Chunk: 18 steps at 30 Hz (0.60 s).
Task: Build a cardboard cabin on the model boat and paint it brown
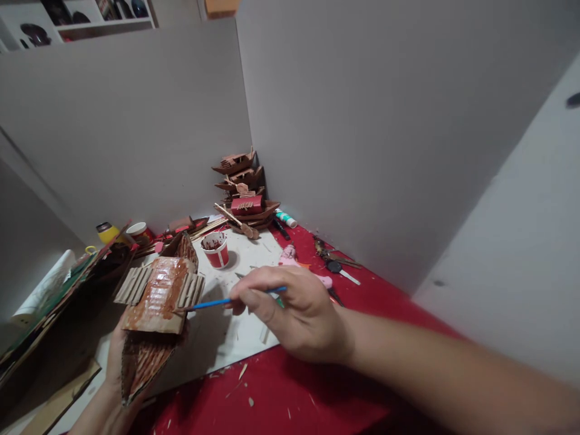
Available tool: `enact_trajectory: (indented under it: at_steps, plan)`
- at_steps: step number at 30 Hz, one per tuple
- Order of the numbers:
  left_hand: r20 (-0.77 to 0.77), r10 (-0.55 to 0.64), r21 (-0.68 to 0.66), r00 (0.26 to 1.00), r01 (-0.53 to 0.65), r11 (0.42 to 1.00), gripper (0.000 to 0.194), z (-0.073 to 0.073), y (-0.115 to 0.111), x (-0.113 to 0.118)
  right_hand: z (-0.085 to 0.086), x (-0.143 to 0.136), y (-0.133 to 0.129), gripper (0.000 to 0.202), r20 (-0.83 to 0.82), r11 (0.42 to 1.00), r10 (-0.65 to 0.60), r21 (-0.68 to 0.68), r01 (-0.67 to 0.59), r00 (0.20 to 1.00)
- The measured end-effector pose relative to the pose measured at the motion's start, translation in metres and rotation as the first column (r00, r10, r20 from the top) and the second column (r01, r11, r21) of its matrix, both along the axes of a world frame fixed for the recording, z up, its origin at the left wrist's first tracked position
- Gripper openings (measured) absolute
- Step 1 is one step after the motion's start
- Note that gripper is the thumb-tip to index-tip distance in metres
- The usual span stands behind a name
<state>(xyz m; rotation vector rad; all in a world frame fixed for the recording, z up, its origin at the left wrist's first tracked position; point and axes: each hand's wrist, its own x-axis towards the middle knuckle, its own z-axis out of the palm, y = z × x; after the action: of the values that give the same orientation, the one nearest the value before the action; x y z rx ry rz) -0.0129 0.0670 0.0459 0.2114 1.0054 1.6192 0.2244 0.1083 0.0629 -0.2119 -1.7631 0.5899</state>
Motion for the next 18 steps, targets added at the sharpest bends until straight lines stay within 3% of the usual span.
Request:
enact_trajectory:
  at_steps: [6, 9, 13, 15, 18]
  plan:
    - [0.032, -0.007, -0.016, 0.999, 0.008, 1.000, 0.040, -0.004, 0.002, -0.002, -0.003, -0.004, 0.012, 0.014, -0.062, 0.976, -0.200, -0.102, 0.193, 0.978]
    - [0.018, -0.003, -0.007, 1.000, 0.003, 1.000, 0.040, -0.003, 0.000, -0.002, -0.005, -0.007, 0.008, 0.015, -0.063, 0.992, -0.100, -0.081, 0.095, 0.993]
    - [0.011, -0.029, -0.014, 1.000, 0.029, 0.999, 0.042, 0.001, -0.003, 0.002, -0.005, -0.009, 0.000, 0.020, 0.017, 0.991, 0.088, 0.103, -0.089, 0.996]
    - [0.005, -0.028, -0.026, 1.000, 0.028, 0.999, 0.043, 0.003, -0.003, 0.003, -0.006, -0.009, 0.001, 0.020, 0.039, 0.988, 0.079, 0.132, -0.084, 0.996]
    - [-0.007, -0.008, -0.053, 1.000, 0.007, 0.999, 0.042, 0.003, -0.001, 0.004, -0.008, -0.011, 0.005, 0.020, -0.005, 1.000, -0.008, 0.029, 0.008, 1.000]
